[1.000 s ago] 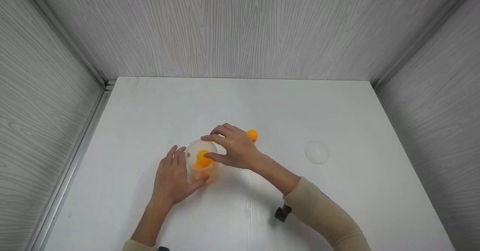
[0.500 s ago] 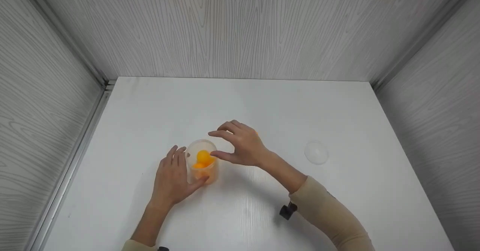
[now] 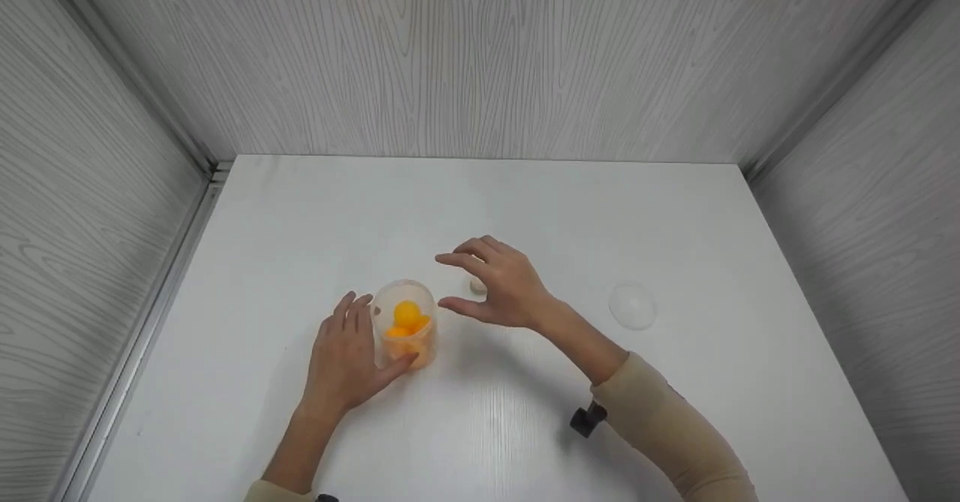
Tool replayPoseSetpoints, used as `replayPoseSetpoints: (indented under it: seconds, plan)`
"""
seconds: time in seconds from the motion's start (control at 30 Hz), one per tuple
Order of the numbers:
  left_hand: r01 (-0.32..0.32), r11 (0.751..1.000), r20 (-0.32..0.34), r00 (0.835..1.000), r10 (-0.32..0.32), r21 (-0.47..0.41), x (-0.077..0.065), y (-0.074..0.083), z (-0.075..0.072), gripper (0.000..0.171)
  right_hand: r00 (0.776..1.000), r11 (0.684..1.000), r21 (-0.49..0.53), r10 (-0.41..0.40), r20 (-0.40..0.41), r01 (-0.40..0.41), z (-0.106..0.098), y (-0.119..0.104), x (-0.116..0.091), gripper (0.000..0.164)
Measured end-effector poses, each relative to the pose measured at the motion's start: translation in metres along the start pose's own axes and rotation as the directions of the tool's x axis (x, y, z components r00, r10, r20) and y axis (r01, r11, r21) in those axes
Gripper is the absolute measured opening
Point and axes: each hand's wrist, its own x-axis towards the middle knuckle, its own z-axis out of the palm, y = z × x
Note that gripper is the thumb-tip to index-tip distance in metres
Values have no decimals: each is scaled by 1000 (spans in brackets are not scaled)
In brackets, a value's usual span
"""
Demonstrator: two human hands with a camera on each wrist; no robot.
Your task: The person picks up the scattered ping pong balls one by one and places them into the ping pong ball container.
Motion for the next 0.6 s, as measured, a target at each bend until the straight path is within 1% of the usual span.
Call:
replayPoseSetpoints:
  seconds: [0.13,0.23,0.4,0.6]
  plan:
    - [-18,1000,-17,1000,18,3,1,0,1,92,1000,1000,-11,-15,-18,15,-1,5,-4,55]
    - [-19,1000,-16,1000,19,2,2,0,1,92,999,1000,-16,-23,-25,23,-2,9,-5,57]
    - [-3,1000,-1,1000,3,-4,2,1,0,93,1000,1000,-22,-14,0,14,-5,14,-8,59]
    - [-1,1000,10,1000,1,6,1,1,-1,93,1000,1000,-14,13,16,-13,-9,21,-14,63]
